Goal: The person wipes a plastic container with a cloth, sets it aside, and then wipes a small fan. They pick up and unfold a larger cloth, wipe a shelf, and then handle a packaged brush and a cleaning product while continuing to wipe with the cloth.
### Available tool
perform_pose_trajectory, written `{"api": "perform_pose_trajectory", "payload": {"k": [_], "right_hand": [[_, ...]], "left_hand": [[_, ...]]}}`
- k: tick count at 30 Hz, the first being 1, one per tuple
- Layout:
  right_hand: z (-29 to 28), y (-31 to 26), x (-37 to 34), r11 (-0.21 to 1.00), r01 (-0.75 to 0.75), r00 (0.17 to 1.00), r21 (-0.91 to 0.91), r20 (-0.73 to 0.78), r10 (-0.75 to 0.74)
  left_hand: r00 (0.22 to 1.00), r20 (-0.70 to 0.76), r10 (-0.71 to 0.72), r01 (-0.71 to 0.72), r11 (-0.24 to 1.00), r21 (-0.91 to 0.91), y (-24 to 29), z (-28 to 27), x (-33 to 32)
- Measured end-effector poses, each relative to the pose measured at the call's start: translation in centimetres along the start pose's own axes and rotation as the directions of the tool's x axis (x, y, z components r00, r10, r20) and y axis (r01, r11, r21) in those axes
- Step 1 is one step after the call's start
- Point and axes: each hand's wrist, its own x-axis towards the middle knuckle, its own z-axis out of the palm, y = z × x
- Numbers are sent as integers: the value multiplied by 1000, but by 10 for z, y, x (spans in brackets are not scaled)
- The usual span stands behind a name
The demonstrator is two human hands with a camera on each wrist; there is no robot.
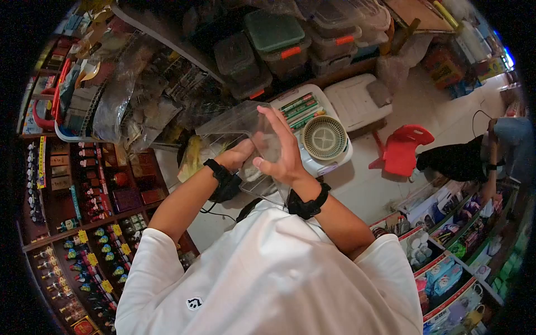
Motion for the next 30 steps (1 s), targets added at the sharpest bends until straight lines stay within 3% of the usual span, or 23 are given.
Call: {"api": "perform_pose_trajectory", "payload": {"k": [2,3,5,6,9,11,12,15,17,18,19,20,21,22,23,24,25,27,29,30], "right_hand": [[-1,3,2,991,72,997,-115,7,-72],[1,4,8,988,81,997,-131,22,-79],[1,7,11,991,81,997,-106,-10,-83],[-3,10,5,992,60,998,-113,2,-60],[-15,19,8,999,36,997,-8,-73,-37],[-28,10,11,994,-62,989,93,-127,74],[-38,13,11,994,-69,989,82,-122,79],[-53,16,11,988,-30,989,153,-137,51],[-49,-8,13,969,-89,977,230,-167,130],[-50,-8,15,969,-80,977,234,-173,122],[-48,-12,14,969,-87,978,233,-166,128],[-45,-19,15,961,-118,975,249,-154,160],[-40,-24,15,953,-145,972,265,-141,187],[-36,-26,16,953,-145,974,266,-132,184],[-31,-29,17,950,-157,975,269,-111,192],[-25,-32,17,947,-170,976,271,-89,200],[-19,-36,17,948,-170,978,270,-75,197],[-7,-43,18,962,-122,986,243,-80,146],[2,-42,16,969,-107,989,224,-79,128],[3,-41,15,974,-98,988,203,-96,119]], "left_hand": [[988,-99,-123,90,954,-286,14,7,-2],[990,-94,-102,70,953,-294,28,12,-7],[993,-9,-118,105,911,-398,51,33,-28],[995,31,-93,94,827,-554,42,54,-26],[988,124,-87,143,802,-580,31,50,-35],[995,74,-65,96,806,-584,59,59,-71],[996,-34,-77,45,828,-560,66,56,-89],[945,-325,-34,-119,890,-441,76,27,-140],[890,-430,154,-327,871,-366,79,9,-165],[855,-458,242,-384,890,-245,89,12,-172],[813,-479,331,-435,892,-121,96,12,-176],[779,-438,449,-440,889,129,87,-2,-164],[775,-446,448,-441,889,126,91,-4,-160],[811,-288,509,-347,816,463,97,2,-152],[855,-127,503,-255,620,742,102,9,-143],[894,-75,442,-151,455,877,105,16,-130],[930,-42,365,-57,256,965,106,23,-116],[971,10,238,-21,48,999,87,20,-84],[999,45,4,-46,64,997,87,27,-64],[999,44,3,-44,60,997,90,29,-63]]}}
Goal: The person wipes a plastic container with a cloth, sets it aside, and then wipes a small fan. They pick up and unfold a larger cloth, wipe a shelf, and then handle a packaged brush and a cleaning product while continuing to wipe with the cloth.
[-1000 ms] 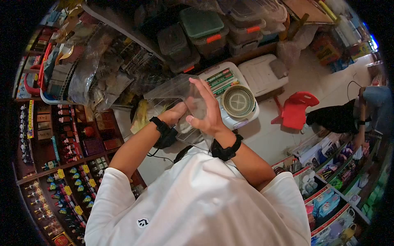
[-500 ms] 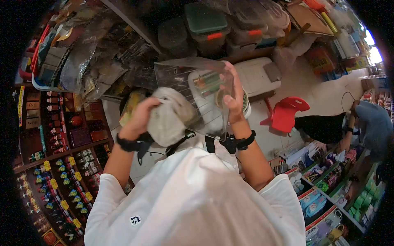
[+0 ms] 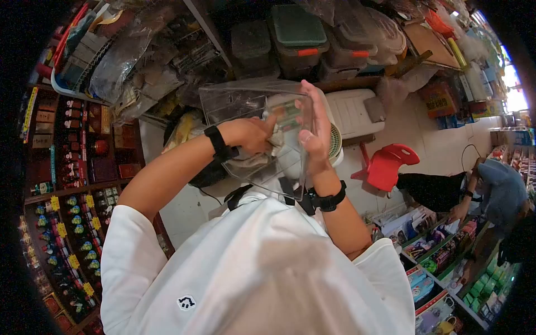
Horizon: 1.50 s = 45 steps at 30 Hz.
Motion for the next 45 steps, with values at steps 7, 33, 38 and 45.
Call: {"api": "perform_pose_trajectory", "payload": {"k": [7,33,38,45], "right_hand": [[-2,9,-16,1000,21,998,-6,54,-20],[-30,33,-4,858,-102,977,503,-112,181],[-33,44,-4,902,-63,974,427,-169,148],[-65,79,5,878,31,963,478,-250,103]], "left_hand": [[981,184,58,60,813,-579,3,32,37],[911,-384,-149,-380,56,-923,48,-9,40],[974,-221,-44,-226,-205,-952,48,-9,33],[991,-127,40,-101,-390,-915,77,-15,4]]}}
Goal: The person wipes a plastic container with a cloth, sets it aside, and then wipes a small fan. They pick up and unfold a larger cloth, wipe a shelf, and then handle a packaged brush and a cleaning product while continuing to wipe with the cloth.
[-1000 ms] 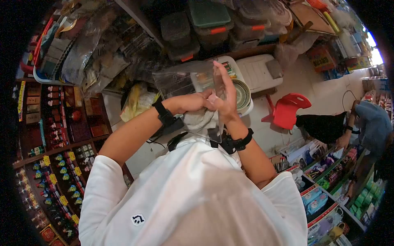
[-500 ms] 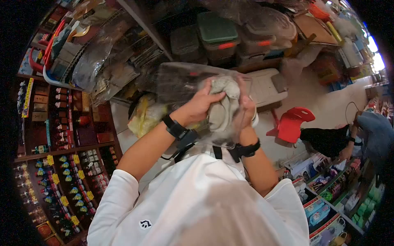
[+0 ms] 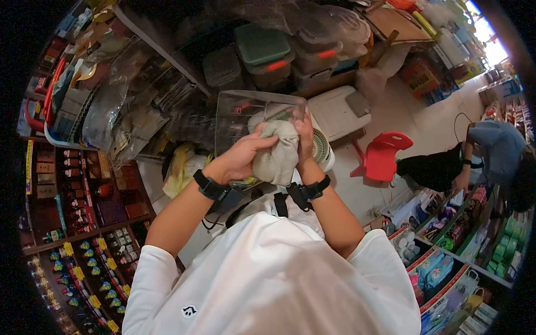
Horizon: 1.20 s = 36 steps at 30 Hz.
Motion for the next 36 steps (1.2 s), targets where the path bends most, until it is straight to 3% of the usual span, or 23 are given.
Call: {"api": "perform_pose_trajectory", "payload": {"k": [2,4,6,7,9,10,12,13,15,16,17,18,19,20,22,24,25,27,29,30,33,36], "right_hand": [[17,-19,-4,997,-82,994,2,74,82],[8,-13,-4,992,-125,989,5,82,124],[-10,-6,-3,980,-172,984,-96,-64,166],[-11,-10,-5,982,-163,985,-95,-69,157],[-8,-24,-10,958,-242,965,-151,-138,222],[-5,-31,-13,960,-236,966,-149,-148,214],[3,-44,-14,942,-325,926,-81,-227,300],[5,-52,-13,944,-321,926,-79,-232,296],[5,-68,-7,880,-472,858,48,-203,471],[2,-73,-2,878,-476,856,50,-203,476],[-1,-77,3,819,-572,806,56,-150,573],[-2,-79,7,750,-659,744,56,-92,661],[-1,-78,7,746,-664,741,54,-86,666],[1,-77,9,706,-704,704,74,-62,708],[6,-76,16,659,-748,659,77,-29,752],[10,-75,19,571,-817,576,84,60,816],[12,-73,19,557,-827,561,75,63,825],[18,-67,25,514,-856,516,44,33,856],[21,-60,31,479,-878,479,-14,11,878],[23,-57,35,463,-885,464,-60,-9,886],[29,-52,48,458,-872,475,-172,-72,877],[37,-50,58,478,-843,518,-247,-129,846]], "left_hand": [[1000,-23,-4,2,997,-76,3,-7,-5],[989,130,64,-24,959,-283,8,-20,-9],[985,-4,170,-163,933,-321,14,-34,-23],[966,41,253,-221,904,-366,17,-48,-34],[883,-181,432,-469,817,-336,25,-66,-70],[847,-217,485,-531,772,-350,29,-82,-92],[753,-185,632,-643,646,-412,34,-114,-136],[706,-196,681,-699,624,-349,37,-128,-157],[623,-222,750,-780,572,-255,41,-156,-190],[591,-243,769,-806,549,-224,41,-163,-197],[590,-250,768,-807,547,-222,36,-169,-200],[592,-375,713,-795,594,-125,35,-170,-201],[571,-497,653,-766,642,-35,35,-173,-201],[598,-545,588,-722,690,-48,27,-194,-196],[618,-584,527,-602,795,81,8,-211,-177],[713,-556,427,-478,877,60,-9,-231,-153],[731,-515,448,-464,879,108,-14,-229,-142],[738,-487,467,-458,877,148,-17,-206,-121],[772,-509,381,-339,924,177,-12,-168,-113],[764,-524,377,-342,925,168,-17,-165,-110],[839,-518,167,-266,956,-123,-18,-170,-100],[826,-536,175,-291,946,-139,-44,-186,-86]]}}
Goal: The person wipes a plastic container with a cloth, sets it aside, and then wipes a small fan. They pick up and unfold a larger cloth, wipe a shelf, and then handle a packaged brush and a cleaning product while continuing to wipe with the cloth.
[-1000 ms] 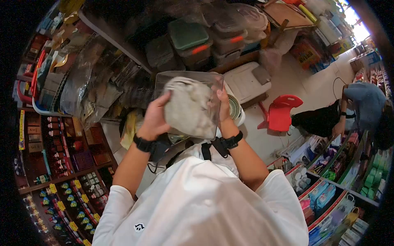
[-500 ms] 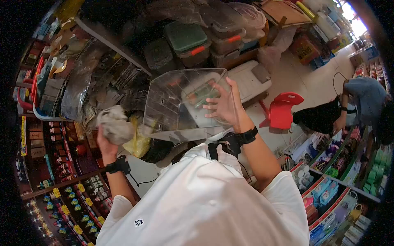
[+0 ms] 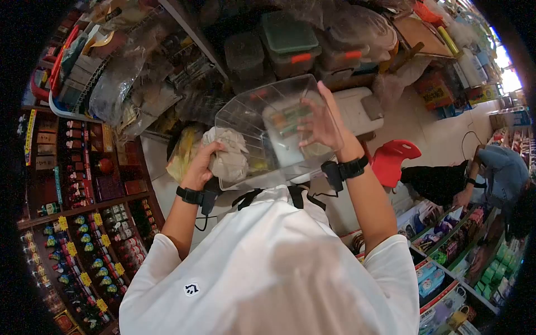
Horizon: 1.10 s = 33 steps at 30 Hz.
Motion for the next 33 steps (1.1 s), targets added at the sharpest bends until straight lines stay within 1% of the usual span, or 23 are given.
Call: {"api": "perform_pose_trajectory", "payload": {"k": [1,3,4,6,7,9,10,11,12,14,16,19,20,22,24,26,27,28,29,30,31,32,33], "right_hand": [[0,-2,0,1000,-6,1000,1,-3,6],[-3,-7,-2,977,133,986,166,81,-148],[-10,-5,-4,977,132,986,165,80,-147],[-24,5,-9,909,325,932,260,74,-354],[-23,17,-12,911,325,933,255,74,-353],[-18,48,-25,876,440,898,196,-111,-426],[-7,65,-29,883,422,907,208,-96,-411],[10,84,-30,887,406,914,223,-83,-397],[26,101,-29,884,419,908,209,-117,-402],[57,120,-22,878,437,898,195,-160,-411],[79,126,-12,830,554,805,-62,-214,-553],[79,116,0,855,517,819,-36,-272,-506],[74,117,6,851,524,813,-36,-275,-513],[68,117,14,906,380,921,189,-164,-352],[74,117,11,895,420,897,150,-216,-385],[78,112,14,884,455,871,109,-259,-417],[76,111,18,878,473,843,72,-328,-427],[74,108,21,873,486,809,35,-395,-435],[71,105,21,873,487,809,39,-397,-434],[68,94,18,840,538,744,-66,-431,-510],[64,82,17,797,578,671,-173,-456,-585],[48,72,22,792,587,663,-169,-461,-590],[27,64,29,496,668,393,-554,-304,-868]], "left_hand": [[1000,-3,-6,6,1000,-3,-3,1,-2],[999,34,21,-17,994,-111,-6,6,-10],[999,33,20,-17,993,-113,-11,6,-10],[993,9,117,-112,967,-227,-22,6,-6],[993,10,118,-113,966,-232,-27,4,-3],[960,-103,259,-277,931,-240,-35,3,3],[960,-104,259,-277,930,-243,-39,7,3],[928,-176,329,-360,913,-191,-42,13,3],[886,-240,397,-435,890,-132,-44,18,4],[899,-244,363,-405,902,-148,-44,30,0],[884,-275,378,-423,897,-129,-41,49,-7],[922,-248,299,-352,912,-211,-55,46,10],[923,-239,301,-352,912,-210,-60,44,15],[932,-235,275,-324,924,-202,-66,43,24],[944,-225,243,-291,932,-216,-69,37,29],[964,-152,218,-241,957,-159,-68,32,32],[965,-150,216,-239,959,-155,-65,30,30],[989,-59,138,-146,974,-174,-60,26,28],[998,32,59,-52,981,-185,-55,21,25],[997,37,61,-53,982,-179,-49,13,20],[998,67,19,-16,999,-52,-42,-1,12],[995,94,-26,19,997,78,-35,-12,5],[980,201,-5,-30,985,171,-23,-17,-7]]}}
